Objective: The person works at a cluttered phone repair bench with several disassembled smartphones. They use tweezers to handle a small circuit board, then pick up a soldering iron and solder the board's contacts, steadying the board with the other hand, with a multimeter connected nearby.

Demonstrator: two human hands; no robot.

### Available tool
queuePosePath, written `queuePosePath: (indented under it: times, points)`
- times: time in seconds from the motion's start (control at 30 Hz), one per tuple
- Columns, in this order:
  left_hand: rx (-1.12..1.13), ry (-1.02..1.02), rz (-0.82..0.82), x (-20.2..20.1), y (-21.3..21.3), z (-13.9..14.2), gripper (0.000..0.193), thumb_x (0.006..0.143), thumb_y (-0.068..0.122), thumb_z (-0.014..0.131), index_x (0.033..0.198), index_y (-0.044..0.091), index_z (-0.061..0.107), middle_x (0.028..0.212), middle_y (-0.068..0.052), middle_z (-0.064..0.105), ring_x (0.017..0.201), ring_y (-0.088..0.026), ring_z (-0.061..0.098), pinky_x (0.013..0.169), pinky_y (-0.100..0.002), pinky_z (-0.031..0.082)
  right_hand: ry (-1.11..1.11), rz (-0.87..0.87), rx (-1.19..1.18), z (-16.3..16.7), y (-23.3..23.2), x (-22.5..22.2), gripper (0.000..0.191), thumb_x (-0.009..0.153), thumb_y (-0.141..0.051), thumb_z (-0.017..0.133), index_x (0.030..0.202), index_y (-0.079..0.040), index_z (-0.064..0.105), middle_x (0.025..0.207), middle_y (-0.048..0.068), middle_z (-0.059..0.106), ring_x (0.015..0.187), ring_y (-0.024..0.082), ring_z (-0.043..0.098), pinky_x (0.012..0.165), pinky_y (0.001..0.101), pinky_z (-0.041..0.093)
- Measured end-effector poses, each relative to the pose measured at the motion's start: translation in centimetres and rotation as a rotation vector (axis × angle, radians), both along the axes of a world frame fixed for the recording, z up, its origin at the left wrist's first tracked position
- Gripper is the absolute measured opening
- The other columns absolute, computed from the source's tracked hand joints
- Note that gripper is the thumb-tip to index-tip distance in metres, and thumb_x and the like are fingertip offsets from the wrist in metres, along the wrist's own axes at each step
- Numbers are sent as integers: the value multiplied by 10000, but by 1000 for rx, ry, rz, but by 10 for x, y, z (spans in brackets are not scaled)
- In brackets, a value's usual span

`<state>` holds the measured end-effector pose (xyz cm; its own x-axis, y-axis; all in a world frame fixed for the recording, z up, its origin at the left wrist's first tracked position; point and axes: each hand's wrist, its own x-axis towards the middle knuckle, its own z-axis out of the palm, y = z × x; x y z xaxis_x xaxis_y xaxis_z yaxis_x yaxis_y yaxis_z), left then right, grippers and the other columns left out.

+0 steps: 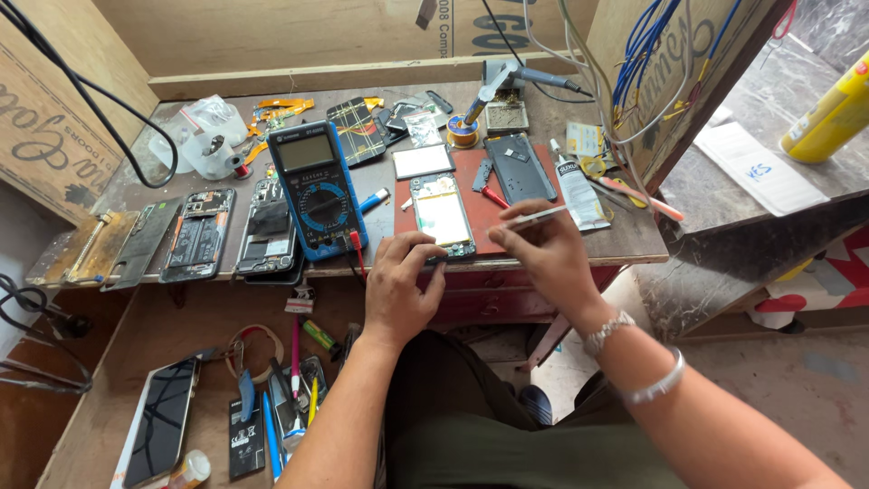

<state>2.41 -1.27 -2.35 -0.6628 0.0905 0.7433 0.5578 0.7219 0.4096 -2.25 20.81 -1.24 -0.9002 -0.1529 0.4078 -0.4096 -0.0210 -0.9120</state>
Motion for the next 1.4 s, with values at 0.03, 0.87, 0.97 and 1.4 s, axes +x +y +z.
queuePosePath:
  times: [0.03, 0.87, 0.97, 1.4]
  points:
    - [0, 0, 4, 1, 0, -1, 171, 819, 85, 757, 980, 107, 703, 1118, -41, 665, 1068, -288, 618, 909, -412, 523, -6, 12, 39, -3, -1, -6, 219, 939, -128, 764, 1102, -21, 663, 942, 46, 730, 864, 97, 679, 745, 265, 560]
    - [7, 24, 13, 5, 0, -3, 168, 830, 93, 759, 987, 114, 707, 1124, -39, 663, 1080, -288, 618, 925, -414, 519, 403, -73, 372, -10, -8, 7, 193, 886, -128, 812, 1043, -37, 748, 960, 78, 751, 836, 150, 727, 727, 279, 578]
    - [8, 23, 16, 4, 0, -4, 167, 832, 95, 760, 990, 117, 709, 1129, -37, 664, 1080, -282, 621, 920, -409, 523, 434, -91, 366, -13, -8, 9, 175, 895, -127, 809, 1030, -37, 742, 966, 77, 755, 848, 160, 724, 743, 285, 576]
    - [5, 18, 16, 6, 0, -3, 167, 830, 90, 760, 988, 113, 711, 1126, -36, 662, 1074, -281, 622, 916, -410, 522, 407, -166, 330, -12, -12, 13, 146, 925, -121, 784, 1034, -31, 750, 962, 82, 768, 868, 168, 737, 756, 291, 571]
